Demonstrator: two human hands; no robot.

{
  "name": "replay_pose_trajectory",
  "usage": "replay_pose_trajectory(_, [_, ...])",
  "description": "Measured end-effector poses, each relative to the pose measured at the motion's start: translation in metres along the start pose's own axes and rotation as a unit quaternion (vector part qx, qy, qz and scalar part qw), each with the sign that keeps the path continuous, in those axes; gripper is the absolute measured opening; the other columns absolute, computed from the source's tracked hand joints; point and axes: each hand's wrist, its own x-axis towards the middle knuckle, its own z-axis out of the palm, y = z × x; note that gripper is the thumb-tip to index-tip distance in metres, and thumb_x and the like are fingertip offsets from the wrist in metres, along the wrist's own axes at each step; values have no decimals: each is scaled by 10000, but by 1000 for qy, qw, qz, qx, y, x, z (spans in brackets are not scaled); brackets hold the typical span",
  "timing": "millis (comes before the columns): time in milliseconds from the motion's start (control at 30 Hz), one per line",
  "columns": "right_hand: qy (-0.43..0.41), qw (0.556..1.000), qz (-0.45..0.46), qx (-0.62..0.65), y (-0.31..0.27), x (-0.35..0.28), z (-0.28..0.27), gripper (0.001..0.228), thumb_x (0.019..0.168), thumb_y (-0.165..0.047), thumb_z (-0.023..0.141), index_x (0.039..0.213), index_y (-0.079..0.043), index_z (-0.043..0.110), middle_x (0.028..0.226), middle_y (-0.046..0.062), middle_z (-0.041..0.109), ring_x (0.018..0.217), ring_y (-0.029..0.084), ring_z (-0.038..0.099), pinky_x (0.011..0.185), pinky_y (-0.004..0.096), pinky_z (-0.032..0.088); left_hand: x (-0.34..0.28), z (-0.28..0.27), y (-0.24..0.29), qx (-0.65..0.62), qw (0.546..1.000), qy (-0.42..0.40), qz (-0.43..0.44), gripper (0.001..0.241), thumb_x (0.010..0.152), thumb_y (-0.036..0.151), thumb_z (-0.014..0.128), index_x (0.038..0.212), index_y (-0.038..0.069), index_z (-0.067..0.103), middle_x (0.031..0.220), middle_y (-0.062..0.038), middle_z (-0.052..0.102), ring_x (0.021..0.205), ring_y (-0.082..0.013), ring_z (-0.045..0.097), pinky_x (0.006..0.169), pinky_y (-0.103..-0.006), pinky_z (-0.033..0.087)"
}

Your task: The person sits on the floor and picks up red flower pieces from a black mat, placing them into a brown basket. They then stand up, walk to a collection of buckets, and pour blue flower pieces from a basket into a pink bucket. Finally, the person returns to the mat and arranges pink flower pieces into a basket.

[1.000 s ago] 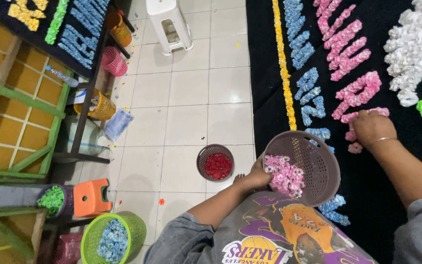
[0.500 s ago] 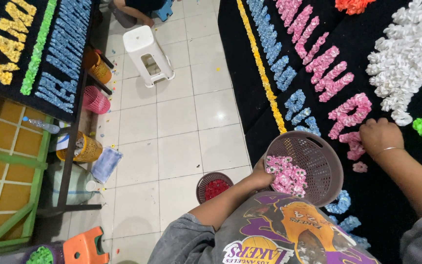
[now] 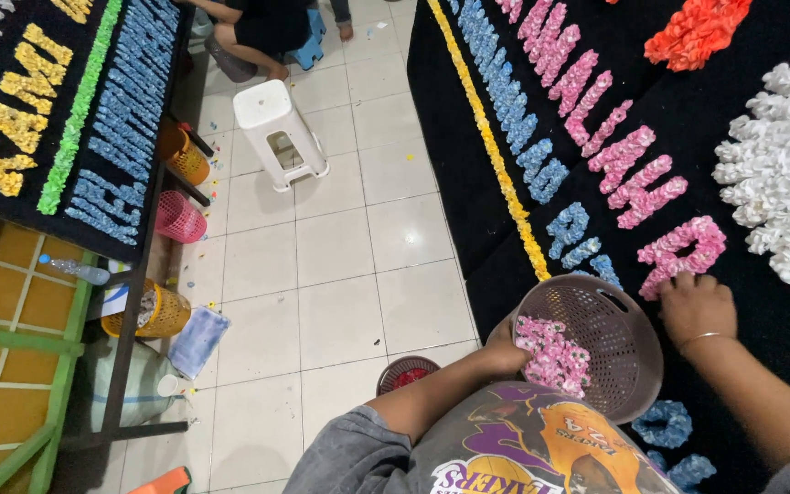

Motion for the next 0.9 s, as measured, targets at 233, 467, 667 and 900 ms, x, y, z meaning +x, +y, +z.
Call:
replay_pose_trajectory(233, [-82, 988, -127, -25, 30, 43, 17, 244, 1036, -333, 714, 1252, -363, 823, 1434, -80, 734, 1349, 187, 724, 1020, 357, 688, 42, -7, -27, -53, 997, 50, 33, 1147, 821, 250, 797, 1866, 260, 325, 1811, -127, 508, 1650, -353, 532, 1359, -483, 488])
replay_pose_trajectory(467, [-29, 925, -160, 343, -58, -54, -93, 288, 1030, -363, 771, 1259, -232, 886, 1205, 166, 865, 1138, 479, 852, 987, 571, 709, 29, -1, -38, 15, 994, 59, 90, 1045, 788, 165, 829, 1772, 38, 500, 1710, -270, 609, 1692, -432, 499, 1418, -523, 401])
replay_pose_trajectory(667, [47, 996, -17, -78, 3, 3, 16, 729, 808, -805, 831, 1405, -399, 734, 1377, -65, 777, 1219, 242, 806, 927, 378, 656, 80, 4, -37, -49, 998, 24, 28, 1250, 782, 230, 803, 1895, 264, 234, 1836, -130, 470, 1696, -363, 468, 1377, -473, 466])
replay_pose_trajectory(900, [-147, 987, -64, -21, 16, 4, 30, 313, 1199, -267, 519, 1385, -340, 759, 1432, -14, 781, 1193, 204, 860, 888, 361, 731, 109, 9, -54, -116, 991, 36, 62, 1263, 741, 122, 770, 1886, 233, 248, 1836, -129, 469, 1690, -347, 480, 1393, -467, 425])
